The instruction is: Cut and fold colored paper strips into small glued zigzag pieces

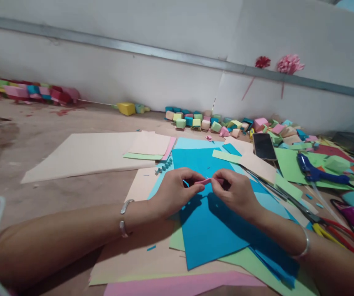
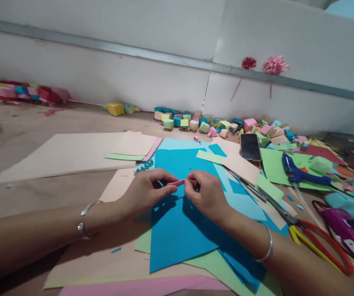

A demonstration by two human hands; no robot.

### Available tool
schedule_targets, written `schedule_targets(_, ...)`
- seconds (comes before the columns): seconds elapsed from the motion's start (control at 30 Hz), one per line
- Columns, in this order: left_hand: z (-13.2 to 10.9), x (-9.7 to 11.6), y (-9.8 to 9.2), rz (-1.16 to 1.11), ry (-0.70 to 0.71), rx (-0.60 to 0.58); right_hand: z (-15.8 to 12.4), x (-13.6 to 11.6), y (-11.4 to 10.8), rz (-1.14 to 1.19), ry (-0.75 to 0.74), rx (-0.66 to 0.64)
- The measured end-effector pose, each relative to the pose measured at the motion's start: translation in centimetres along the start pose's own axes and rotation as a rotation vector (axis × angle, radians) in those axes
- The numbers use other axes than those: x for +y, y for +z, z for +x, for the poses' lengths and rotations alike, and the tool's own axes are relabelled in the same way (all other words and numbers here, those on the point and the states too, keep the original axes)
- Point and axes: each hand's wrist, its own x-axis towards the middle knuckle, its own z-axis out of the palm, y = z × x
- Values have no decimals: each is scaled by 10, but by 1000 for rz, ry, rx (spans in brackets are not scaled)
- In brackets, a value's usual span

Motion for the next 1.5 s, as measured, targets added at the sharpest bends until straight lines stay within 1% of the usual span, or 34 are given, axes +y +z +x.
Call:
schedule_targets(0.07, 0, -4, 0, 4, -1, -3, 0, 3, 8, -18, -17, 37)
schedule_targets(0.17, -1, -8, 3, 4, -3, -27, -4, 7, 15, -38, -48, 56)
schedule_targets(0.3, -2, -6, 5, -9, -27, -70, -7, 8, 16, -39, -74, 50)
schedule_targets(0.37, -3, -5, 5, -15, -36, -70, -7, 8, 16, -41, -87, 46)
schedule_targets(0.57, -4, -6, 5, 61, 27, -90, -8, 8, 17, -50, -110, 68)
schedule_targets(0.77, -5, -9, 5, 92, 89, -76, -8, 6, 16, -105, -176, 106)
schedule_targets(0.87, -6, -8, 5, 76, 85, -63, -9, 7, 18, -151, -208, 126)
schedule_targets(1.03, -9, -5, 8, 27, 71, -46, -10, 6, 22, -206, -177, 152)
schedule_targets(1.2, -12, -2, 11, 24, 105, -34, -11, -1, 22, -150, -124, 166)
schedule_targets(1.3, -13, -3, 12, 26, 104, 4, -11, -4, 22, -74, -93, 158)
schedule_targets(1.5, -9, -5, 11, 13, 129, 98, -14, -9, 23, -3, -125, 135)
